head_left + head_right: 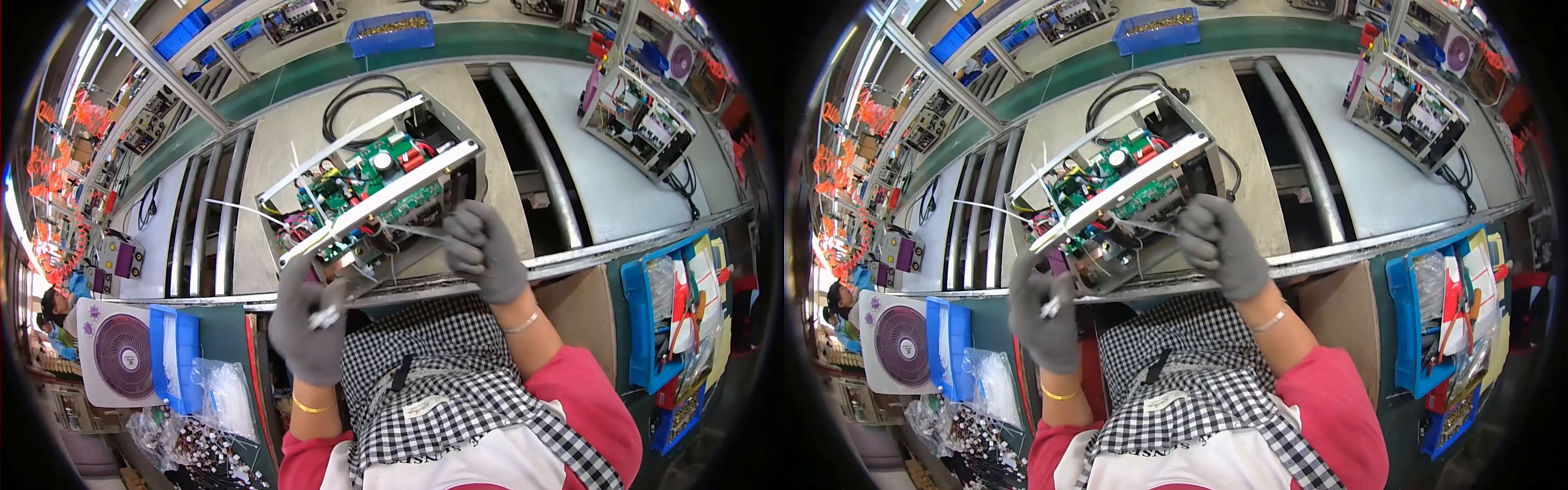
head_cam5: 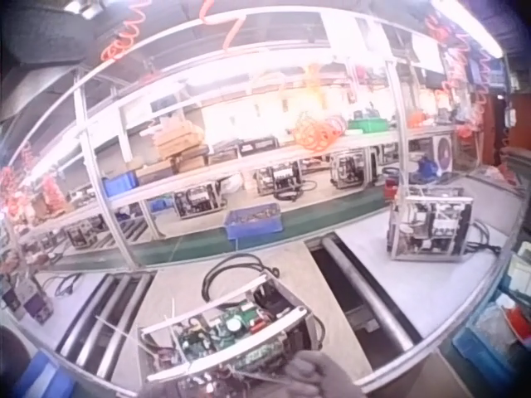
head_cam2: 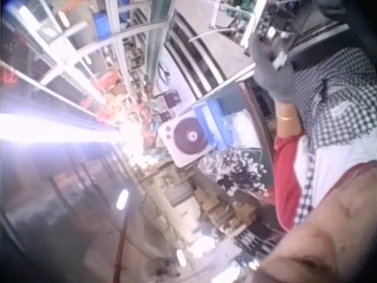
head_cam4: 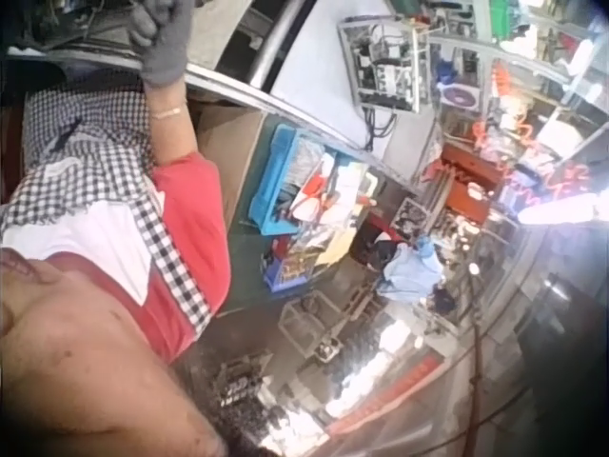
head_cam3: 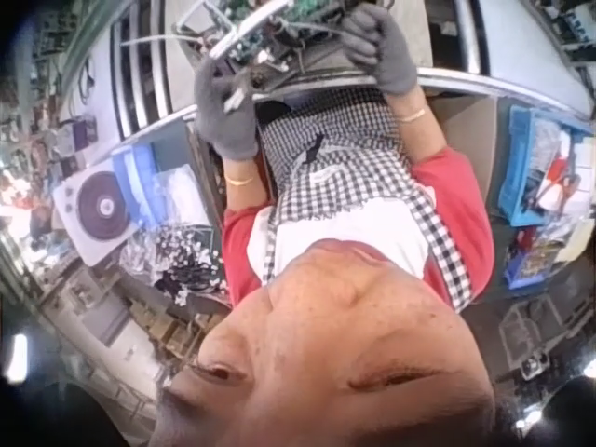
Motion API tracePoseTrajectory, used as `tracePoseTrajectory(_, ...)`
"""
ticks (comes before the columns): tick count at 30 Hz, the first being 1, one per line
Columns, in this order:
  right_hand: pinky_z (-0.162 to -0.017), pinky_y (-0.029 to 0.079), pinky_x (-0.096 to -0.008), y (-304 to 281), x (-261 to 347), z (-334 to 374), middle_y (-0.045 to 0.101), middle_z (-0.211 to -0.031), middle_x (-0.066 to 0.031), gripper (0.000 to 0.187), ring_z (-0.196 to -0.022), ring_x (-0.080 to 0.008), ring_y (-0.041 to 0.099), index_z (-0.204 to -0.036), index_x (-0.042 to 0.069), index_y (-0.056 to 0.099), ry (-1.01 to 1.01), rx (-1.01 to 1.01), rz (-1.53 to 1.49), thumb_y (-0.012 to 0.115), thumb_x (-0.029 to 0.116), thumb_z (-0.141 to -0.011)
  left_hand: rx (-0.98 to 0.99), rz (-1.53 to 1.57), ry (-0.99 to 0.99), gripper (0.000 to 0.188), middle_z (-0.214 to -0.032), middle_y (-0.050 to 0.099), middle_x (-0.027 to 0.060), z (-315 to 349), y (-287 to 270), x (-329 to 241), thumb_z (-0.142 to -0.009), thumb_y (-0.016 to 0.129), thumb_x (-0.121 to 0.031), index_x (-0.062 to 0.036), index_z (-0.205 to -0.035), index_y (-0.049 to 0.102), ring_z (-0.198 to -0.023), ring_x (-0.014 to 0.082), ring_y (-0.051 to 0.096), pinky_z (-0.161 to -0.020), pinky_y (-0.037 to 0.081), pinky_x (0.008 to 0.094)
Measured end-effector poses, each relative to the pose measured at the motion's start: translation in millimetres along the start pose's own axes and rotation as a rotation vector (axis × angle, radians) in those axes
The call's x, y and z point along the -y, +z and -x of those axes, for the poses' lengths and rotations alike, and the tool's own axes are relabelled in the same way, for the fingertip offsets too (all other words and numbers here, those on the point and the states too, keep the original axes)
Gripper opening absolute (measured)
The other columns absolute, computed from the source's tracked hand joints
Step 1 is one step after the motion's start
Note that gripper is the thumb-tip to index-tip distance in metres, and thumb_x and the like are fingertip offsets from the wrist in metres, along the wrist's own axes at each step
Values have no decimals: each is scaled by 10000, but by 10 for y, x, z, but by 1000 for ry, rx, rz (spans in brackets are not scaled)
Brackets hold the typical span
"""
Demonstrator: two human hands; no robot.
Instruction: The recorder is assembling an arc welding machine by connecting internal electrical wires to circuit boards and components.
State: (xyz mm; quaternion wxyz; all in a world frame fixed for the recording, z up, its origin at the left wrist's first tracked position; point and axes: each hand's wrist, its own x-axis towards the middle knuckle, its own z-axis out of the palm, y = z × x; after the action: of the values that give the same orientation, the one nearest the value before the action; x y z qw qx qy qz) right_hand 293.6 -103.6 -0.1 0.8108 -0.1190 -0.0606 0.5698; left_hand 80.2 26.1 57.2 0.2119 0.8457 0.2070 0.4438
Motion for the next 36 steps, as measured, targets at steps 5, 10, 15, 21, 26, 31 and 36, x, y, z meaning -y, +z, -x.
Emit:
tracePoseTrajectory(5, -386, 253, -209, -223, 292, 195, 317, -601, 65, 371, -468, -70, 343, -735, 142, 450, -459, -544, 619, 487, 361, -1032, -260, 74, -293, 467, -896, 628, 44, 105, -311, 433, -895, 636, -15, -1, -1349, 530, -802, 97, 558, -734, 469, 248)
tracePoseTrajectory(10, -577, 420, -214, -258, 400, 105, 491, -756, 0, 319, -679, -88, 506, -935, 71, 579, -714, -552, 1023, 482, 358, -1036, -60, 82, -351, 505, -1255, 626, 155, -47, -315, 861, -954, 576, -200, 18, -1400, 484, -1171, 251, 580, -1019, 438, 363)
tracePoseTrajectory(15, -752, 475, -264, -212, 267, -170, 574, -958, -38, 386, -878, -119, 543, -1159, -25, 574, -1190, -357, 1512, 552, 317, -981, -105, 575, -623, 578, -1326, 574, 190, -62, -8, 780, -1007, 518, -360, 51, -1410, 461, -1204, 234, 542, -1042, 409, 358)
tracePoseTrajectory(21, -591, 491, -256, -571, -111, -440, 615, -801, -18, 532, -643, -97, 575, -1150, 8, 568, -1033, -470, 1219, 593, 504, -962, -184, -403, 44, 710, -1436, 463, 258, 382, 148, 1230, -856, 751, -234, 65, -1404, 413, -1254, 432, 521, -1122, 354, 510)
tracePoseTrajectory(26, -891, 506, -311, -593, -80, -374, 621, -1177, -102, 706, -1046, -170, 610, -1356, -20, 506, -958, -499, 1171, 565, 560, -959, -231, 10, -94, 692, -1501, 356, 187, 490, 363, 2024, -996, 488, -464, -70, -1518, 263, -1337, 335, 463, -1136, 409, 517)
tracePoseTrajectory(31, -706, 485, -266, -651, -46, -371, 638, -898, -26, 594, -795, -106, 577, -1214, -3, 566, -1106, -561, 1183, 547, 540, -974, -152, 981, -421, 677, -1473, 432, 158, 302, 628, 2447, -984, 494, -479, -39, -1478, 351, -1335, 326, 466, -1130, 394, 501)
tracePoseTrajectory(36, -809, 497, -290, -805, 27, -385, 649, -1040, -55, 574, -909, -130, 597, -1316, -15, 522, -1168, -655, 1258, 543, 461, -996, -30, 1135, -406, 613, -1477, 427, 138, 15, 955, 3271, -1003, 515, -362, -35, -1489, 334, -1309, 292, 490, -1104, 425, 443)
